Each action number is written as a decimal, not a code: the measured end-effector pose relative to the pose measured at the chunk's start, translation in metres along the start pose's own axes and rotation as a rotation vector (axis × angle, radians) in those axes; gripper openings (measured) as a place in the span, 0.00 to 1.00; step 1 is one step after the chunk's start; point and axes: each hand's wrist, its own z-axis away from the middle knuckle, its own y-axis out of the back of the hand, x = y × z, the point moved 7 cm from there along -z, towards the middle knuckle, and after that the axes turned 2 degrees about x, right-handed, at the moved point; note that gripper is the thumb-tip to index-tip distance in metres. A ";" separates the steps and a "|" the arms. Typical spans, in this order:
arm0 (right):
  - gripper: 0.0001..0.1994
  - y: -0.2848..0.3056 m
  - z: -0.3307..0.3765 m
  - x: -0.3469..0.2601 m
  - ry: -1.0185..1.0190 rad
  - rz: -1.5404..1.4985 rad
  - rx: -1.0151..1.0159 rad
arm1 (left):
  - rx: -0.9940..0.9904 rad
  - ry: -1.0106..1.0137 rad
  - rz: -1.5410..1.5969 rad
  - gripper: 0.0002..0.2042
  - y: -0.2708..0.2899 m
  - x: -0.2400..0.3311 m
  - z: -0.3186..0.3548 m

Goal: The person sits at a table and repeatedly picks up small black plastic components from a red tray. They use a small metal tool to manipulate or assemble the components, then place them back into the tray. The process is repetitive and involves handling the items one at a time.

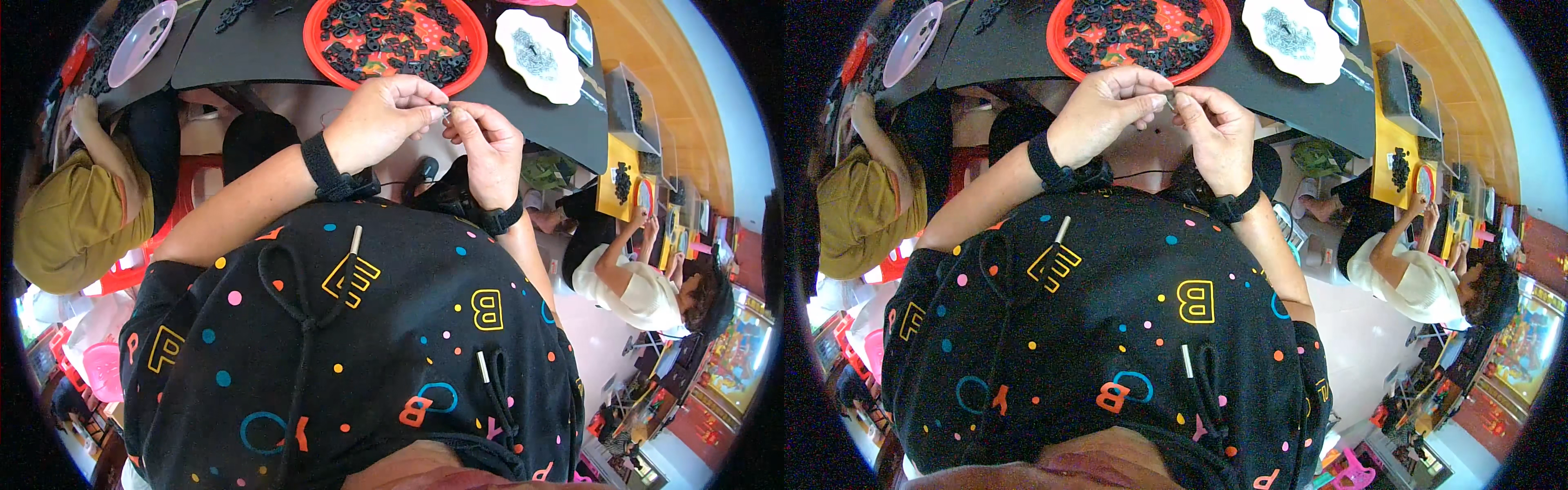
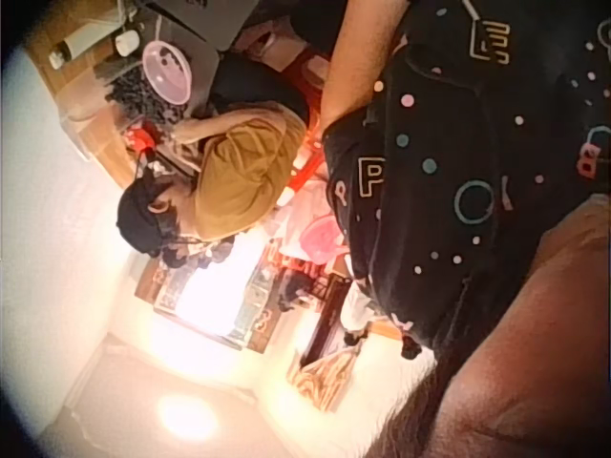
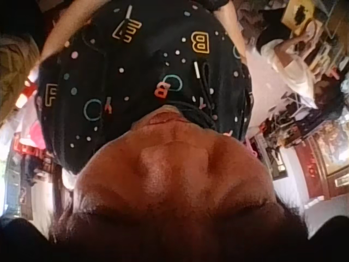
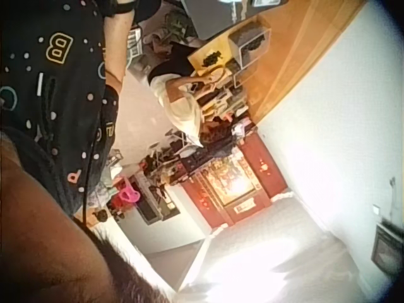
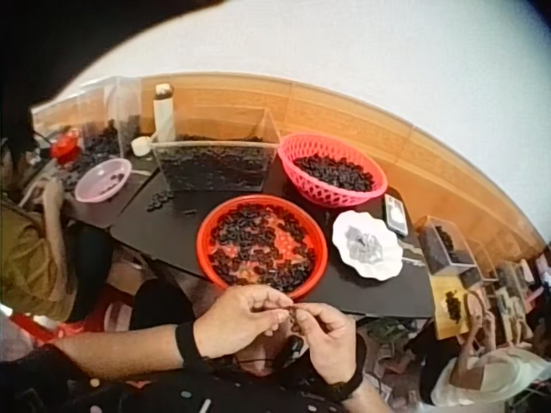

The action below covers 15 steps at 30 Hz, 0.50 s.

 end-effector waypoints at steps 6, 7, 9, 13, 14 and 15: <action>0.06 0.000 -0.002 0.007 -0.007 0.059 -0.079 | -0.098 -0.036 -0.020 0.12 -0.005 -0.008 -0.002; 0.05 0.000 -0.002 0.010 -0.019 0.070 -0.092 | -0.098 -0.030 -0.023 0.13 -0.005 -0.008 -0.001; 0.05 0.000 -0.002 0.012 -0.051 0.039 -0.107 | -0.096 -0.022 -0.031 0.13 -0.004 -0.005 0.000; 0.04 0.001 -0.002 0.016 -0.107 -0.013 -0.108 | -0.043 -0.027 -0.093 0.13 0.002 -0.005 -0.003; 0.04 0.001 -0.003 0.017 -0.113 -0.016 -0.114 | -0.041 -0.029 -0.097 0.13 0.002 -0.006 -0.003; 0.04 0.000 -0.003 0.018 -0.119 -0.019 -0.120 | -0.039 -0.031 -0.101 0.13 0.003 -0.006 -0.004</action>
